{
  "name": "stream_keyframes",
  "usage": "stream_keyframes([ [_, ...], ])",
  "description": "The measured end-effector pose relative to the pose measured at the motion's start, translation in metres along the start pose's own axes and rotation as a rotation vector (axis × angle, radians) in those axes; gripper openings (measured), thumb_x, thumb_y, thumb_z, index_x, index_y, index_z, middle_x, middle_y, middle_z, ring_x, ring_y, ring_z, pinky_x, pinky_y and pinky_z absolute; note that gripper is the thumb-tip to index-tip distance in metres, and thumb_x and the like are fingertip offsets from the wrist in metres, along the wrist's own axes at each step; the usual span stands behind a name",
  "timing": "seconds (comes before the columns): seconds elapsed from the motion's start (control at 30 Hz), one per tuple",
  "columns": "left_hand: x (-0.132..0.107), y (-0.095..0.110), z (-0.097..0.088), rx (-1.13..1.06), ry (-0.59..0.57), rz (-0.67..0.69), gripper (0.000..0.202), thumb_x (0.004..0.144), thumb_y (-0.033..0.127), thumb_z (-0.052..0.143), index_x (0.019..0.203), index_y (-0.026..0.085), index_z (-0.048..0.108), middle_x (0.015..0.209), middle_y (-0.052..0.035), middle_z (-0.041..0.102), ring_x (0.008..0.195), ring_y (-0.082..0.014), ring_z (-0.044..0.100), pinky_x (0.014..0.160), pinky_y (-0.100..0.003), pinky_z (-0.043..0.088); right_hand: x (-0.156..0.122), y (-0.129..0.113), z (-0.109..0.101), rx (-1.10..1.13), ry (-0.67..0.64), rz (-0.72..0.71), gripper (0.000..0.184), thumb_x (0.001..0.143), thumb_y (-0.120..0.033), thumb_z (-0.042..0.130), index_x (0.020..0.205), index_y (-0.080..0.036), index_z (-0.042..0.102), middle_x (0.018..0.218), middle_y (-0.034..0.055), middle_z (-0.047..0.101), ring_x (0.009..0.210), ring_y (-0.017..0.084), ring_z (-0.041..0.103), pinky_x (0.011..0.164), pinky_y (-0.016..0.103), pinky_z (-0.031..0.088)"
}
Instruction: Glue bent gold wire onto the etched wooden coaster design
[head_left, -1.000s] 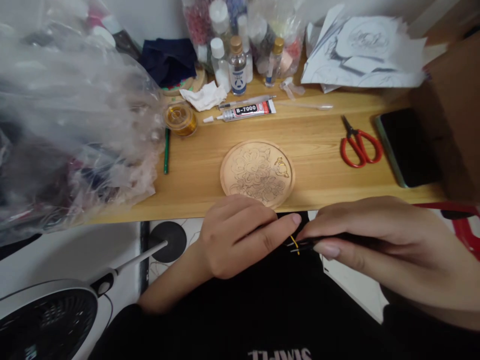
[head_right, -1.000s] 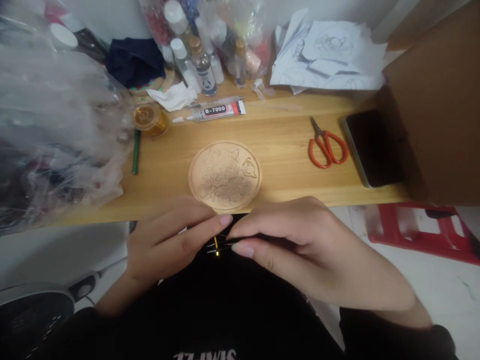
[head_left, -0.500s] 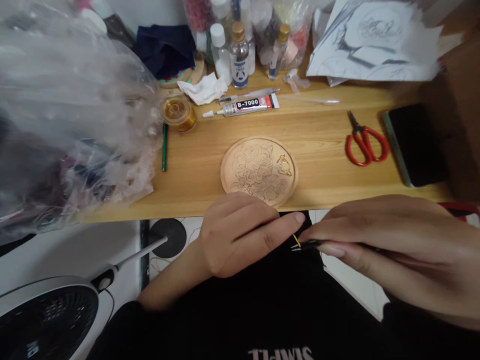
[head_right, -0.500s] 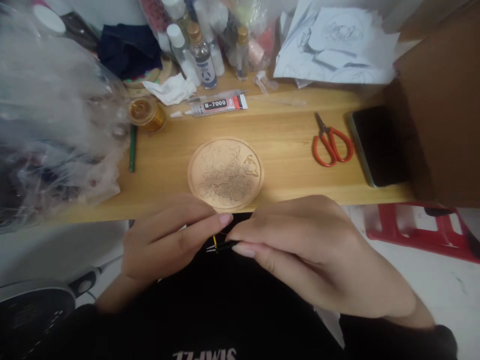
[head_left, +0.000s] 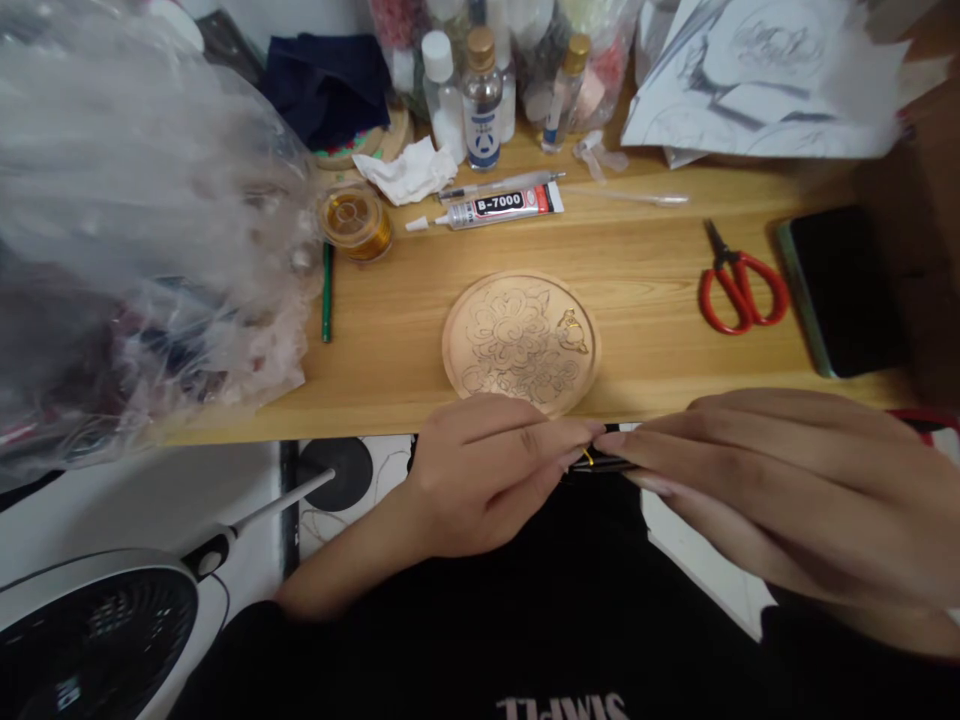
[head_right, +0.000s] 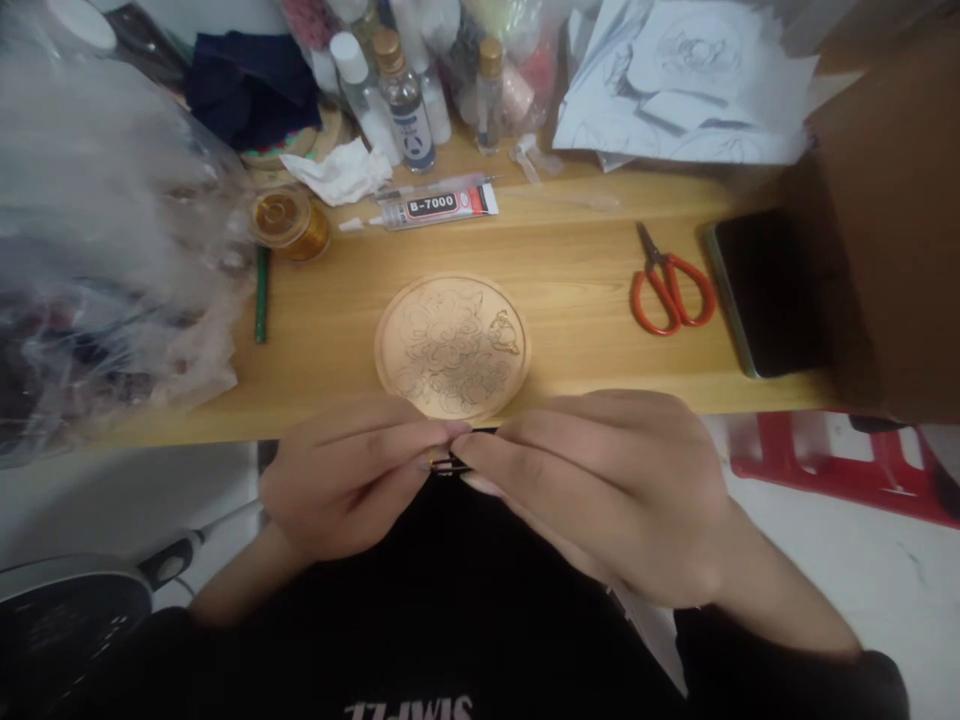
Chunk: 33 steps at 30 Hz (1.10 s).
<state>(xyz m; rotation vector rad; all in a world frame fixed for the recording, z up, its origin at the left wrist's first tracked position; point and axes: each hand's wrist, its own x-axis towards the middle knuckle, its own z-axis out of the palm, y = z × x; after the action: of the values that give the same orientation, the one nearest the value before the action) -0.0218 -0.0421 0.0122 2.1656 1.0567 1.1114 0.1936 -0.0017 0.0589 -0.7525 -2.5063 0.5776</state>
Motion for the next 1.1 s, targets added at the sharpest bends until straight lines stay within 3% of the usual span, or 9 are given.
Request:
stream_keyframes([
  [0.3,0.0,0.003,0.007,-0.026,0.095,-0.081,0.011,0.095,0.013,0.056,0.097,0.014,0.067,0.076,-0.0006,0.073,0.067,-0.0065,0.066,0.066,-0.016,0.055,0.001,0.003,0.005,-0.004,0.011,0.002,0.017,0.091,-0.017,0.062,0.103,-0.023,0.071,0.08,0.0019,0.077,0.064,0.017,0.071,0.053,0.028,0.055],
  [0.6,0.002,0.003,0.009,-0.005,0.095,-0.089,0.011,0.094,0.011,0.058,0.097,0.012,0.068,0.077,-0.0016,0.074,0.067,-0.0065,0.067,0.067,-0.015,0.057,0.006,0.009,0.004,-0.074,0.054,-0.08,0.012,0.092,-0.018,0.059,0.095,-0.022,0.07,0.074,0.0021,0.077,0.058,0.016,0.071,0.048,0.026,0.054],
  [1.1,0.004,0.003,0.008,0.043,0.067,-0.111,0.013,0.095,0.012,0.057,0.1,0.014,0.069,0.084,-0.0024,0.077,0.073,-0.0074,0.071,0.072,-0.016,0.059,0.007,0.011,0.006,-0.03,0.091,-0.04,0.013,0.089,-0.015,0.063,0.088,-0.022,0.073,0.073,0.0024,0.076,0.056,0.015,0.069,0.05,0.024,0.054],
])
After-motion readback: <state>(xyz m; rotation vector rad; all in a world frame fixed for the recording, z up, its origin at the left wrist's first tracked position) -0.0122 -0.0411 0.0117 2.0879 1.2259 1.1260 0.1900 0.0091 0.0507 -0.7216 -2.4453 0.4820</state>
